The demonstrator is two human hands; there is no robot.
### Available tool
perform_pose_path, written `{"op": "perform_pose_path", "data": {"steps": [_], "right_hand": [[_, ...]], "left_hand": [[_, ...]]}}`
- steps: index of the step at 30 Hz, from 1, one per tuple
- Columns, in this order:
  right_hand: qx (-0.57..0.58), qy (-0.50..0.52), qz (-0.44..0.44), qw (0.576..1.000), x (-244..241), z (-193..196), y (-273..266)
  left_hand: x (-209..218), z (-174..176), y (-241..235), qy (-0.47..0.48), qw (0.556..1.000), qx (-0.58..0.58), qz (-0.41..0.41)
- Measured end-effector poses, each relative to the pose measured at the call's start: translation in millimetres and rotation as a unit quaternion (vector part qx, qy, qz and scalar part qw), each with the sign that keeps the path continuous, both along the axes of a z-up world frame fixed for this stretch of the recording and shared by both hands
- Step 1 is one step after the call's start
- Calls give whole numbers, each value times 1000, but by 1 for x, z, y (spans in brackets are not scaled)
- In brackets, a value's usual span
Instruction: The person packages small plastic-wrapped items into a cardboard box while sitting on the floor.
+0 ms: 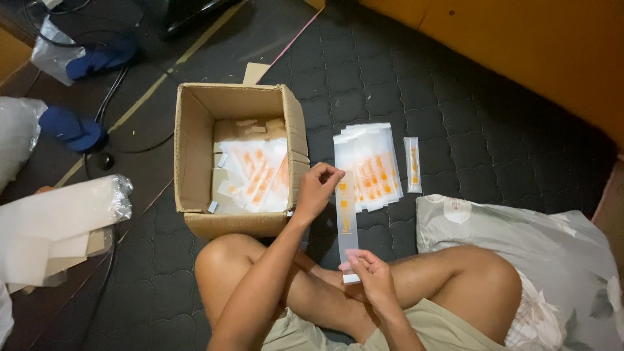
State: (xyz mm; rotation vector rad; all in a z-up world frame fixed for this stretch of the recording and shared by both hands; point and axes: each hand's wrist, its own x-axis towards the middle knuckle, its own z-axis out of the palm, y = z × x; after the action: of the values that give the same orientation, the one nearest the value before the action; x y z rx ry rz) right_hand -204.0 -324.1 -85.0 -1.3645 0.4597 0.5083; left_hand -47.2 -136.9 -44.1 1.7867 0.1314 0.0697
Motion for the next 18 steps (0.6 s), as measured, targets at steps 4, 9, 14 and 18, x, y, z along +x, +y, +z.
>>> {"op": "perform_pose_path", "data": {"steps": [4,9,14,18], "right_hand": [[5,-7,6,1000,-1,-5,-1],[14,0,-4,1000,-2,-7,0],[4,-10,4,1000,-2,0,2],[8,20,-6,1000,-1,22,6]], "left_hand": [[0,1,-1,0,1000,4,3],[-1,6,0,5,1000,17,3],[0,-1,0,-5,1000,13,4],[-1,-2,1,-9,1000,12,-2]]}}
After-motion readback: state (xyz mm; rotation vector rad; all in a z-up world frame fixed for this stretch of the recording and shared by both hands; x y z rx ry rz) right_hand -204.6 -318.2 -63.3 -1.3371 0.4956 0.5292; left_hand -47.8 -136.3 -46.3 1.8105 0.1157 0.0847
